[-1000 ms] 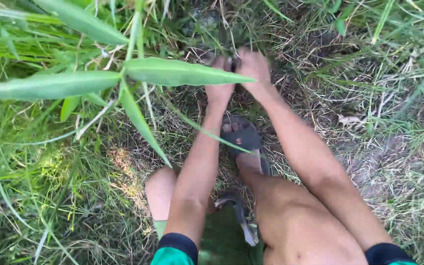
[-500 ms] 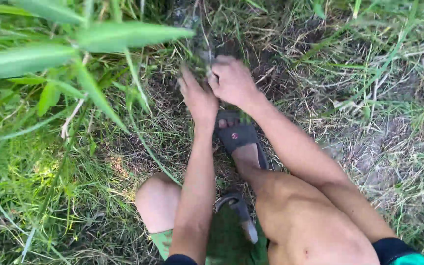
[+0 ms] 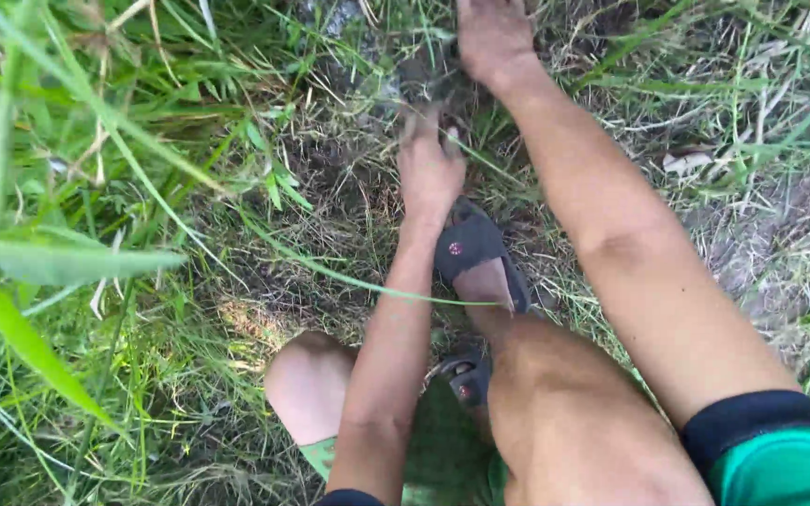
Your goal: Pulling weeds and grass from the ground by hand
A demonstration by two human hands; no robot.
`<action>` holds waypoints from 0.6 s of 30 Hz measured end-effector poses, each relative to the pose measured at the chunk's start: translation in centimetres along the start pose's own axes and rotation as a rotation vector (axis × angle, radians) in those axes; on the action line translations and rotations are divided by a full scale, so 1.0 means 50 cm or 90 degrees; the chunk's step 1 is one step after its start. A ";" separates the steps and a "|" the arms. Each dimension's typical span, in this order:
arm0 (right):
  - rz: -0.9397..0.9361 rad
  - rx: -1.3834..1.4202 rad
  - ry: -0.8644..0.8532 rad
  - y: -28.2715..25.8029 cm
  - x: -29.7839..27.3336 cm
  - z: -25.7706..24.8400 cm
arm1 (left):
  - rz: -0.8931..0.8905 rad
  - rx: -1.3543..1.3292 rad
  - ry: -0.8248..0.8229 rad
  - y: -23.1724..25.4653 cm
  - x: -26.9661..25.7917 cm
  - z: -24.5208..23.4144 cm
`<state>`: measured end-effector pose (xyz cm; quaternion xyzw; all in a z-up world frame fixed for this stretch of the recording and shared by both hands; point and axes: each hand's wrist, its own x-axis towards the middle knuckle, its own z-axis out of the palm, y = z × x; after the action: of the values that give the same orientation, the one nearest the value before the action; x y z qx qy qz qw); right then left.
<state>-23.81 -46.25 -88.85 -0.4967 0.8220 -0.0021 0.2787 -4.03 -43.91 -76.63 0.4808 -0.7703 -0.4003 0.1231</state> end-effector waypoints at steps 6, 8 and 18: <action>0.098 -0.054 -0.099 -0.013 -0.010 0.004 | 0.014 -0.092 0.004 -0.024 0.015 0.065; 0.071 -0.061 0.000 0.009 -0.009 0.045 | 0.017 -0.130 0.014 -0.047 0.033 0.101; 0.024 0.136 0.224 0.034 -0.111 0.113 | -0.277 -0.503 -0.055 -0.087 0.095 0.157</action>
<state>-20.63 -39.33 -91.57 -0.4409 0.8621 -0.1712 0.1818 -8.14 -44.95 -85.85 0.5306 -0.4436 -0.7000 0.1780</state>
